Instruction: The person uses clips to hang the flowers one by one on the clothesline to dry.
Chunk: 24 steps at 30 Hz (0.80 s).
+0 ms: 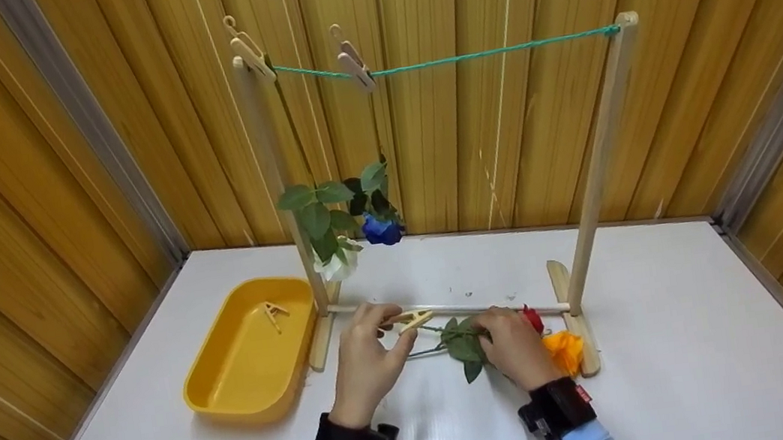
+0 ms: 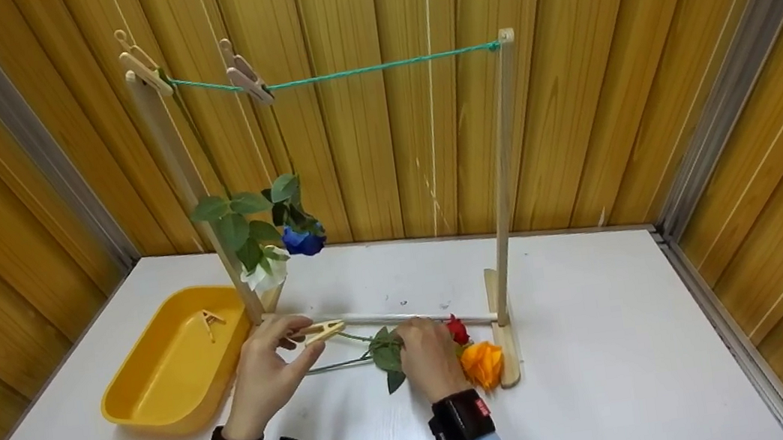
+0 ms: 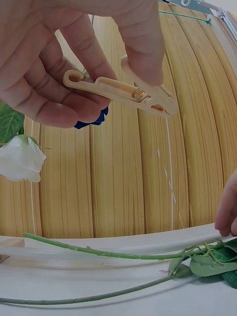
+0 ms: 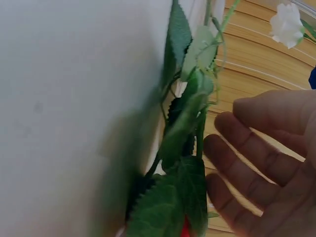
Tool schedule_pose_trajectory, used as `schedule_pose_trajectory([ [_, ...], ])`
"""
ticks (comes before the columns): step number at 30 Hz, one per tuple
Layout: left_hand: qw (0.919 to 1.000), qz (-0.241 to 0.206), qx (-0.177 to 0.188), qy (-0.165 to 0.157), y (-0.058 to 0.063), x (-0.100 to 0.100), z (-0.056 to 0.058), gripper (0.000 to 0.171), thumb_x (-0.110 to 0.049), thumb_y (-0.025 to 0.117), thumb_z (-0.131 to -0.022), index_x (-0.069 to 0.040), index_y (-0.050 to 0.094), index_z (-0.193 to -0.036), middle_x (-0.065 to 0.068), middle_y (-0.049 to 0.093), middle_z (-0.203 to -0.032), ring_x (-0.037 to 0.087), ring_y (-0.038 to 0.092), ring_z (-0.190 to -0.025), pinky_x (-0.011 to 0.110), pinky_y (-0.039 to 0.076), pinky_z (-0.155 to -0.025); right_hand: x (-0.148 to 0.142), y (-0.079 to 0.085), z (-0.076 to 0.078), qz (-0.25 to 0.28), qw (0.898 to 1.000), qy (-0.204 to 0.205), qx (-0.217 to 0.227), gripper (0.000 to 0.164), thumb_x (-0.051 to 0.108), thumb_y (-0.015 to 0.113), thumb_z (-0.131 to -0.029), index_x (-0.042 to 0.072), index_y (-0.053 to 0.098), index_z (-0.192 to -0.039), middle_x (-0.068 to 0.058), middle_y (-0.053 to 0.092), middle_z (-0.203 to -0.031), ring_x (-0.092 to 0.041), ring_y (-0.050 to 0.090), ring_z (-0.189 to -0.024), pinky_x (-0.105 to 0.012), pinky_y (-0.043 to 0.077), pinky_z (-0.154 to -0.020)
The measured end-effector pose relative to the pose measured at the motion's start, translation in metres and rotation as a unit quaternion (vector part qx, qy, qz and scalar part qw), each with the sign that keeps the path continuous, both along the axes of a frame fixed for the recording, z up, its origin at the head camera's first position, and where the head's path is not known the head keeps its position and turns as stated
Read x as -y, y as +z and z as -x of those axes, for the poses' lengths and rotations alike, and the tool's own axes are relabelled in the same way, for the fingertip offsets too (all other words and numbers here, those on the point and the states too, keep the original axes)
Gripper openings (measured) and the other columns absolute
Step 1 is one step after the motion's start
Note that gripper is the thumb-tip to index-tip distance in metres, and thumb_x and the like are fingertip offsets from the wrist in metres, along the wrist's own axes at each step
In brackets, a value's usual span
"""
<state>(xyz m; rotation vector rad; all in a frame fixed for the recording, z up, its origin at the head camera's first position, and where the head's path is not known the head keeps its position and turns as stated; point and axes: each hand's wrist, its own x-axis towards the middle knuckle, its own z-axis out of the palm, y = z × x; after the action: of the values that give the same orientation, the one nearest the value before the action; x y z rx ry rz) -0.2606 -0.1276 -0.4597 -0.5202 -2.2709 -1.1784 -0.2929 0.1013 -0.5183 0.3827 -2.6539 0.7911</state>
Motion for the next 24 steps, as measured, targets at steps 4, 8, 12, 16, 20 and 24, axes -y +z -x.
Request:
schedule_pose_trajectory([
  [4, 0.9999, 0.008, 0.001, 0.007, -0.0005, 0.0000, 0.0000, 0.024, -0.005, 0.085, -0.083, -0.002, 0.073, -0.104, 0.010, 0.066, -0.097, 0.025, 0.066, -0.087, 0.039, 0.057, -0.076, -0.0007, -0.0055, 0.0042, -0.042, 0.998, -0.021, -0.029, 0.013, -0.005, 0.080, -0.081, 0.005, 0.078, -0.089, -0.009, 0.075, -0.087, -0.033, 0.068, -0.086, -0.051, 0.048, -0.086],
  [8, 0.9998, 0.011, 0.003, 0.013, -0.0013, 0.0010, 0.0003, 0.024, -0.006, 0.084, -0.084, -0.002, 0.073, -0.105, 0.009, 0.066, -0.097, 0.023, 0.066, -0.087, 0.038, 0.058, -0.076, -0.0015, -0.0088, 0.0070, -0.053, 0.997, -0.032, -0.041, 0.014, -0.009, 0.076, -0.078, 0.005, 0.074, -0.081, -0.012, 0.074, -0.079, -0.034, 0.067, -0.079, -0.052, 0.041, -0.082],
  [12, 0.9999, 0.010, 0.001, 0.009, -0.0015, 0.0010, 0.0003, 0.025, -0.005, 0.084, -0.084, 0.000, 0.073, -0.105, 0.011, 0.066, -0.096, 0.024, 0.066, -0.087, 0.039, 0.058, -0.077, -0.0038, -0.0087, 0.0076, -0.048, 0.998, -0.035, -0.030, 0.017, -0.011, 0.072, -0.079, 0.005, 0.075, -0.081, -0.012, 0.074, -0.082, -0.035, 0.068, -0.082, -0.054, 0.037, -0.084],
  [16, 0.9999, 0.012, 0.000, 0.007, -0.0013, 0.0011, 0.0002, 0.024, -0.005, 0.084, -0.084, -0.001, 0.073, -0.105, 0.010, 0.067, -0.097, 0.024, 0.066, -0.087, 0.040, 0.058, -0.077, -0.0052, -0.0075, 0.0085, -0.040, 0.998, -0.034, -0.019, 0.023, -0.015, 0.070, -0.078, 0.005, 0.078, -0.087, -0.012, 0.076, -0.087, -0.035, 0.069, -0.086, -0.058, 0.035, -0.089],
  [20, 0.9999, 0.011, -0.001, 0.005, -0.0009, 0.0011, 0.0000, 0.024, -0.005, 0.084, -0.084, -0.002, 0.073, -0.105, 0.009, 0.067, -0.097, 0.024, 0.066, -0.087, 0.039, 0.058, -0.077, -0.0058, -0.0063, 0.0095, -0.035, 0.999, -0.032, -0.004, 0.024, -0.015, 0.071, -0.080, 0.005, 0.080, -0.090, -0.011, 0.075, -0.086, -0.034, 0.069, -0.088, -0.060, 0.034, -0.092],
  [24, 1.0000, 0.008, 0.001, 0.003, -0.0008, 0.0011, 0.0001, 0.024, -0.005, 0.084, -0.084, -0.003, 0.073, -0.104, 0.008, 0.067, -0.098, 0.023, 0.066, -0.088, 0.037, 0.058, -0.078, -0.0071, -0.0041, 0.0098, -0.033, 0.999, -0.032, -0.027, 0.020, -0.013, 0.072, -0.082, 0.004, 0.079, -0.090, -0.009, 0.071, -0.080, -0.033, 0.069, -0.083, -0.058, 0.040, -0.088],
])
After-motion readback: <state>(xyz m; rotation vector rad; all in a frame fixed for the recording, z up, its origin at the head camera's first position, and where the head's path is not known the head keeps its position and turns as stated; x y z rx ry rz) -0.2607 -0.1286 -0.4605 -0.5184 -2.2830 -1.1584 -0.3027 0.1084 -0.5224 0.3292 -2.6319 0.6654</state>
